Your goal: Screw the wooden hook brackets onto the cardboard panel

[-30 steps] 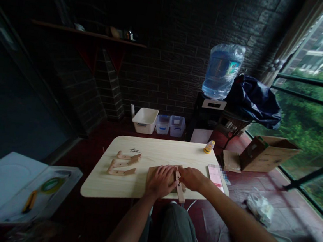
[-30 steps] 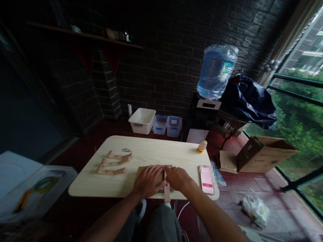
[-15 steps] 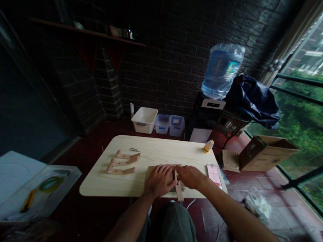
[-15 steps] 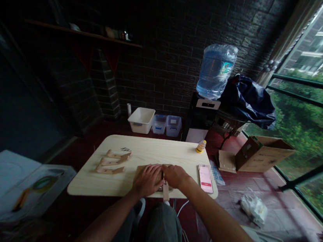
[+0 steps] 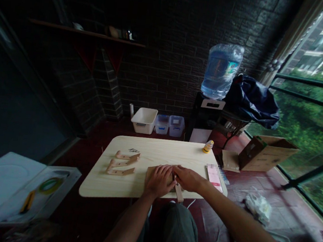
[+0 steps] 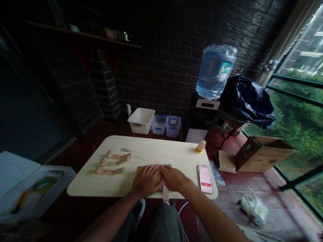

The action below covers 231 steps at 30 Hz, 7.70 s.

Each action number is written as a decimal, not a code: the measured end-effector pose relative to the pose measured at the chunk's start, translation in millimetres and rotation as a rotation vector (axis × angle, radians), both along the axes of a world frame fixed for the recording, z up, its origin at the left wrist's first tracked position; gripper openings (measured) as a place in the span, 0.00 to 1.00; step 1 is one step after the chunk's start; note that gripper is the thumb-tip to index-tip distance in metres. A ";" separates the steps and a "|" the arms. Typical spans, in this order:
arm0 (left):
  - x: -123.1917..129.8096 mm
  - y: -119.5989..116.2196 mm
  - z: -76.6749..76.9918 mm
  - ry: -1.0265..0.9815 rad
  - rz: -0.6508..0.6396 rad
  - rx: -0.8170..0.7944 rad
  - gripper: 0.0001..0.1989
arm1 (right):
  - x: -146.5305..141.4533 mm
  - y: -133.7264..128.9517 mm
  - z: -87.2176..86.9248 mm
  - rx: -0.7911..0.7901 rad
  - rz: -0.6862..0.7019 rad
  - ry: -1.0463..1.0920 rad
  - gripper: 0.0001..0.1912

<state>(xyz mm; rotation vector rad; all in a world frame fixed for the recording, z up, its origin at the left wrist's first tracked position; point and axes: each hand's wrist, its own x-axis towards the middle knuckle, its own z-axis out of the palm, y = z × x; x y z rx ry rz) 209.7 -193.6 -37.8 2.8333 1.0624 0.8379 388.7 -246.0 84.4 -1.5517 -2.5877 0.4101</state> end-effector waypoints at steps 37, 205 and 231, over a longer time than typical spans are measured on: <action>1.6 -1.5 8.0 0.040 0.001 -0.018 0.30 | 7.3 -26.7 -45.9 0.079 -0.193 0.622 0.21; 0.2 -2.4 14.2 0.066 0.009 -0.064 0.29 | 15.6 -22.0 -77.8 0.250 -0.087 0.579 0.19; -0.3 -0.7 9.6 0.017 0.011 -0.052 0.29 | 7.3 -23.4 -70.7 0.212 -0.171 0.664 0.21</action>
